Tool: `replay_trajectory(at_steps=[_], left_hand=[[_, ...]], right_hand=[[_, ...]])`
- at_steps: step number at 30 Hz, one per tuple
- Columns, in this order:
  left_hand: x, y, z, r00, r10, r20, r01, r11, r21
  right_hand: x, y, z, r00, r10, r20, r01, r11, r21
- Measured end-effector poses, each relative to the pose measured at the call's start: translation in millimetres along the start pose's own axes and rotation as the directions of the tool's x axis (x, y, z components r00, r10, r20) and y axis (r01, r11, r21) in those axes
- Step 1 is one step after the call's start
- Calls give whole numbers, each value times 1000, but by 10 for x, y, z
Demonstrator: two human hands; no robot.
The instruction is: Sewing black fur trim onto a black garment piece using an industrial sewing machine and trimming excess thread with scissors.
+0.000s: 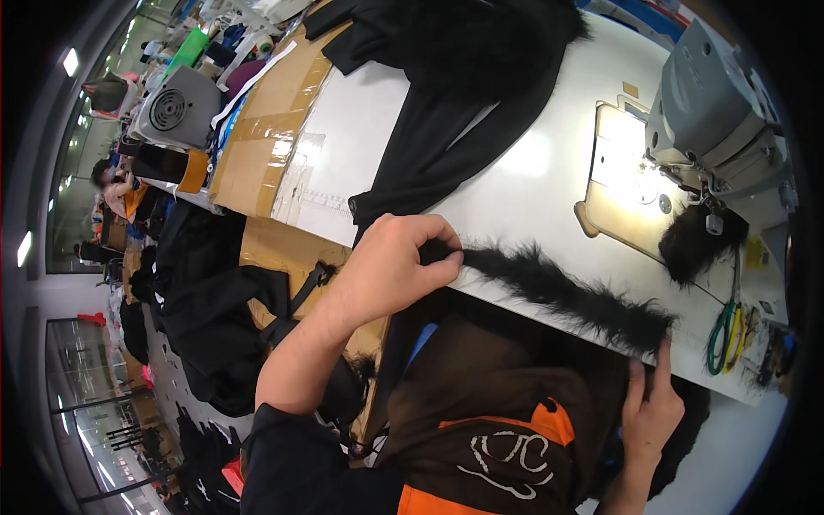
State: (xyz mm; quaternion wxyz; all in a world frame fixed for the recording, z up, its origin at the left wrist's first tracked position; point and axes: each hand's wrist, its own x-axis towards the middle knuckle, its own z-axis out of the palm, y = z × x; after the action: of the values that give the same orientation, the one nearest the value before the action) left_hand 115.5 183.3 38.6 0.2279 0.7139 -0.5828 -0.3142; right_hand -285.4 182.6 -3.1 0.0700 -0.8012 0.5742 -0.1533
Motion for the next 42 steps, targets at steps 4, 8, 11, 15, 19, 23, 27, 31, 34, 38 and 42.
replay_trajectory(at_steps=[4,8,11,15,19,23,27,31,34,38,42], left_hand=[[62,140,-20,991,-116,62,114,993,33],[64,100,38,1000,24,7,-25,995,92],[-18,-24,80,993,82,-79,-73,991,110],[31,276,193,1000,-4,-15,4,1000,-14],[271,662,523,992,113,-64,-126,949,-289],[580,1301,1134,997,69,-46,-83,845,-528],[632,1491,1436,998,54,30,-22,762,-647],[568,1499,1525,995,26,100,50,723,-689],[537,1435,1588,996,46,75,24,676,-737],[533,1330,1581,994,76,78,16,609,-793],[543,1221,1566,991,111,71,3,519,-855]], right_hand=[[132,20,-198,999,14,28,-14,1000,-7],[377,41,-358,983,-185,4,185,982,-39],[491,61,-335,956,-255,147,267,961,-70],[641,269,-441,908,-375,187,403,904,-145],[1147,767,-700,969,-217,-121,171,934,-314],[1215,959,-774,930,-32,-365,-87,948,-305],[727,1081,-725,983,120,-136,-138,982,-128],[551,1196,-734,987,133,-94,-132,991,23],[692,1180,-874,978,203,-42,-198,974,108],[726,1290,-951,939,316,134,-333,933,135],[461,1372,-921,908,304,289,-413,766,492]])
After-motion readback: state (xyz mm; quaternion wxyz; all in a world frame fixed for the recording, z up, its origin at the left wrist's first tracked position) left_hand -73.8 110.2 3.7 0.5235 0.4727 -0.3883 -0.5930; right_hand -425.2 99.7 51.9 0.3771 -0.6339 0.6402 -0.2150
